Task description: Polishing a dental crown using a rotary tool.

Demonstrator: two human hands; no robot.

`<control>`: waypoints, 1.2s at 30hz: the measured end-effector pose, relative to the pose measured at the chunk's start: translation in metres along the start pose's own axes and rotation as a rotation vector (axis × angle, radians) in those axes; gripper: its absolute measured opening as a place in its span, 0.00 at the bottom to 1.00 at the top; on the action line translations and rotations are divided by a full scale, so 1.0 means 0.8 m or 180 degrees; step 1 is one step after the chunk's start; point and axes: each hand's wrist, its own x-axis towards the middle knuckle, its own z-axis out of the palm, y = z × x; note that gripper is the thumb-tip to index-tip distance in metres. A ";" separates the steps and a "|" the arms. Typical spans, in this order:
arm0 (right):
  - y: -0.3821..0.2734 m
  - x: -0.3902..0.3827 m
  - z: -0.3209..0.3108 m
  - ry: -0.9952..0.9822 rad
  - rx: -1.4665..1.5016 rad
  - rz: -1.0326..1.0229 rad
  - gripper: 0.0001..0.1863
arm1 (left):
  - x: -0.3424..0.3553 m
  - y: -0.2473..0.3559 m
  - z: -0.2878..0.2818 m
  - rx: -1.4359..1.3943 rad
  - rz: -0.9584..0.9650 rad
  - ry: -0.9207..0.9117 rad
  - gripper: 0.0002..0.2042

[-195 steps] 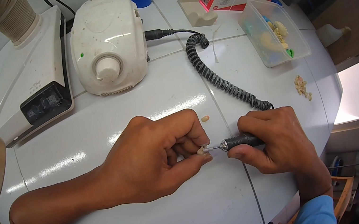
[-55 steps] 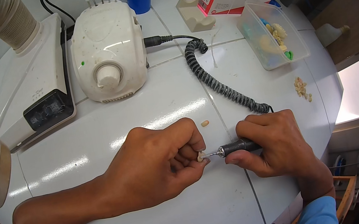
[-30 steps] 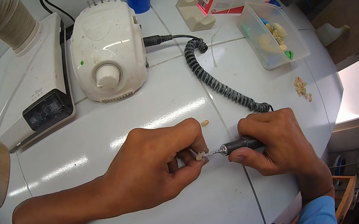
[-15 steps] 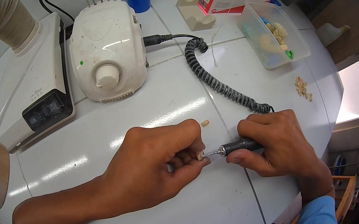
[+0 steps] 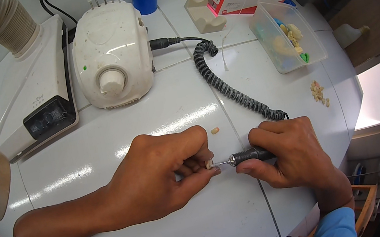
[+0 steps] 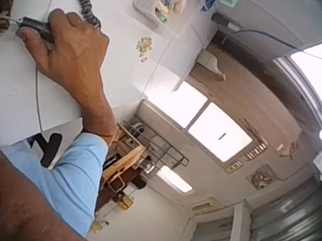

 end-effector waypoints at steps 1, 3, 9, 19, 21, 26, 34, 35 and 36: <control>0.000 0.000 -0.001 -0.0031 0.0006 -0.0023 0.27 | 0.000 0.000 0.000 0.0001 0.0001 0.0000 0.10; 0.000 -0.001 0.002 0.0024 -0.0001 0.0002 0.27 | 0.000 -0.001 0.001 0.0008 0.0015 0.0019 0.10; 0.002 -0.001 0.001 0.0018 0.0040 0.0011 0.27 | 0.001 0.000 0.000 0.0050 0.0021 -0.0017 0.10; 0.004 0.000 0.002 -0.0003 -0.0022 -0.0062 0.29 | 0.002 -0.002 -0.003 0.0182 0.0093 -0.0166 0.09; 0.004 0.001 0.000 -0.0023 -0.0026 -0.0079 0.29 | 0.002 -0.004 -0.004 0.0196 0.0150 -0.0218 0.08; 0.004 0.000 0.001 -0.0006 -0.0011 -0.0134 0.28 | 0.002 -0.003 -0.006 0.0315 0.0195 -0.0291 0.07; 0.004 0.000 0.001 -0.0001 0.0009 -0.0046 0.28 | 0.002 -0.003 -0.004 0.0219 0.0128 -0.0234 0.08; 0.003 0.000 0.001 -0.0005 0.0009 -0.0044 0.28 | 0.002 -0.003 -0.003 0.0202 0.0115 -0.0239 0.08; 0.003 0.000 0.000 -0.0012 -0.0012 -0.0069 0.28 | 0.002 -0.003 -0.003 0.0185 0.0102 -0.0245 0.08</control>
